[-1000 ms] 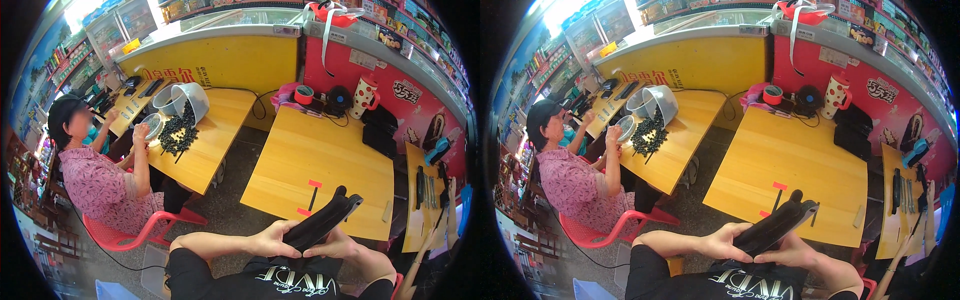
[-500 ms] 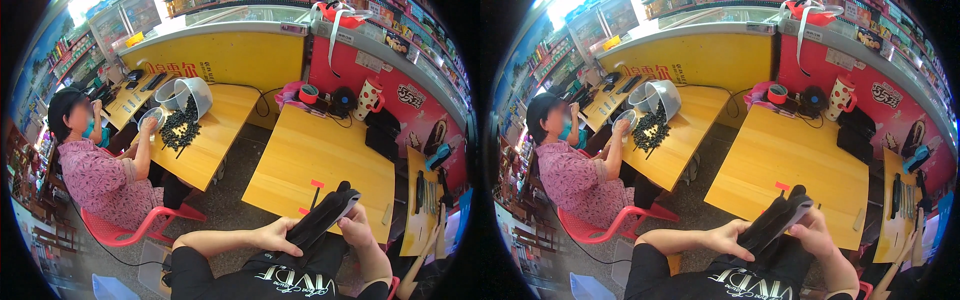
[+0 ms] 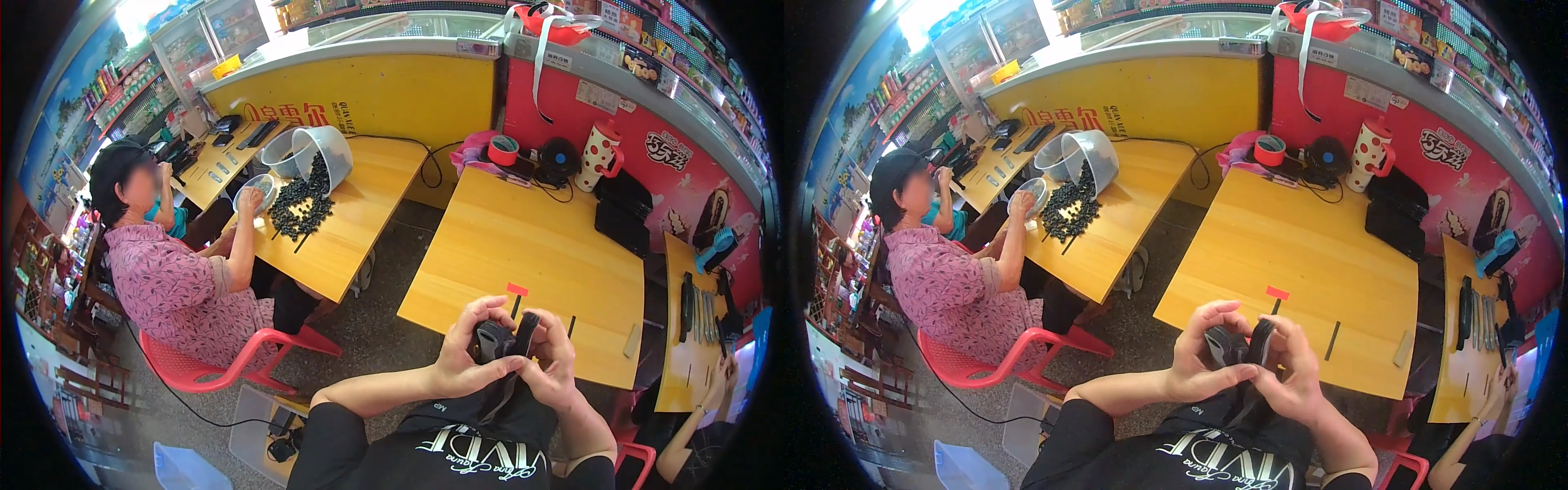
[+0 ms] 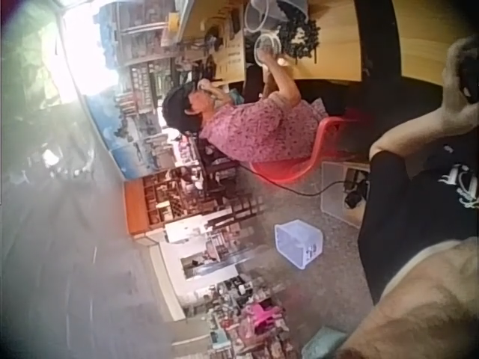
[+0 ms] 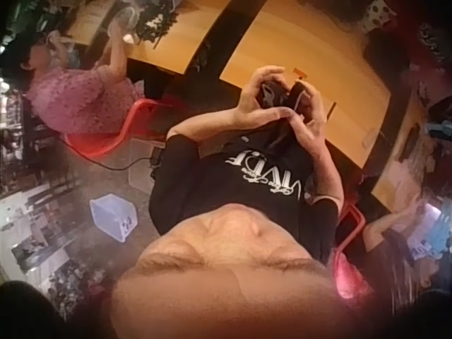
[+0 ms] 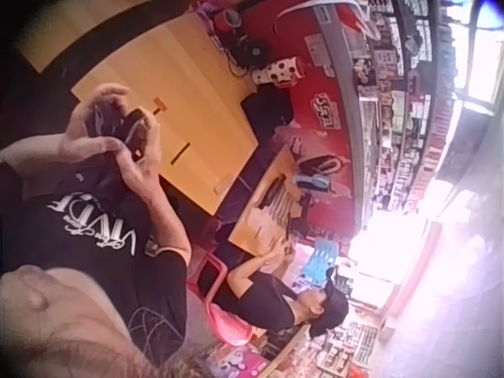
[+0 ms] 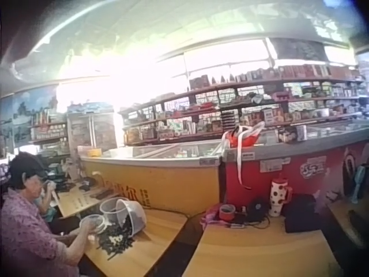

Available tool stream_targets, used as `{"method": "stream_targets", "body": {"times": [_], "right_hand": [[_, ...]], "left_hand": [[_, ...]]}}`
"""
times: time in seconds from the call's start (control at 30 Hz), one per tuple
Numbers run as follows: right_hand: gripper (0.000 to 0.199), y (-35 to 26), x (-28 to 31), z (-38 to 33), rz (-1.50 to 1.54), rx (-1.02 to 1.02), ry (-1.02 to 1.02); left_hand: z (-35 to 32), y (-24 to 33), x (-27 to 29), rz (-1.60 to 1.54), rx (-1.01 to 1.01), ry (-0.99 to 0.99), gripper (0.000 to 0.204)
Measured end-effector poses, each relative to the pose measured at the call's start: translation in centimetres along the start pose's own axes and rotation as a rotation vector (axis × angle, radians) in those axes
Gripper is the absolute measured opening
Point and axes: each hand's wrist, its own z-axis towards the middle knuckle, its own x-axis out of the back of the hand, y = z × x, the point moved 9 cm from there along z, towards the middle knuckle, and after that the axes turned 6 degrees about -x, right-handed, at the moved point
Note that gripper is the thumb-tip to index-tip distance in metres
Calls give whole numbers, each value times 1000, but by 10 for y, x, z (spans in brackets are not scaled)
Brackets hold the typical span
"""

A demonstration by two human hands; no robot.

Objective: The person is assembling black nylon webbing straps by manually threading and attaching plastic buckles.

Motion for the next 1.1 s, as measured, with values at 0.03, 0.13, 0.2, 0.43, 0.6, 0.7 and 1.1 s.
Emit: {"method": "stream_targets", "body": {"times": [0.03,0.13,0.2,0.43,0.6,0.7,1.1], "right_hand": [[57,0,0,0,56,-24,-8],[54,5,4,1,76,-97,-36],[52,12,3,0,43,-147,-58],[33,-45,-5,-26,-98,444,118],[37,-53,36,-73,-72,574,200],[31,-65,95,-88,11,457,575],[15,100,106,-91,633,-291,782]], "left_hand": [[1,1,0,1,0,-2,66],[8,10,-11,211,-92,-144,47],[9,10,-9,223,-65,-95,26],[16,-47,110,123,310,607,22],[27,-57,232,145,320,928,29],[7,-96,364,59,190,1323,40],[-2,-148,460,268,253,1942,55]]}}
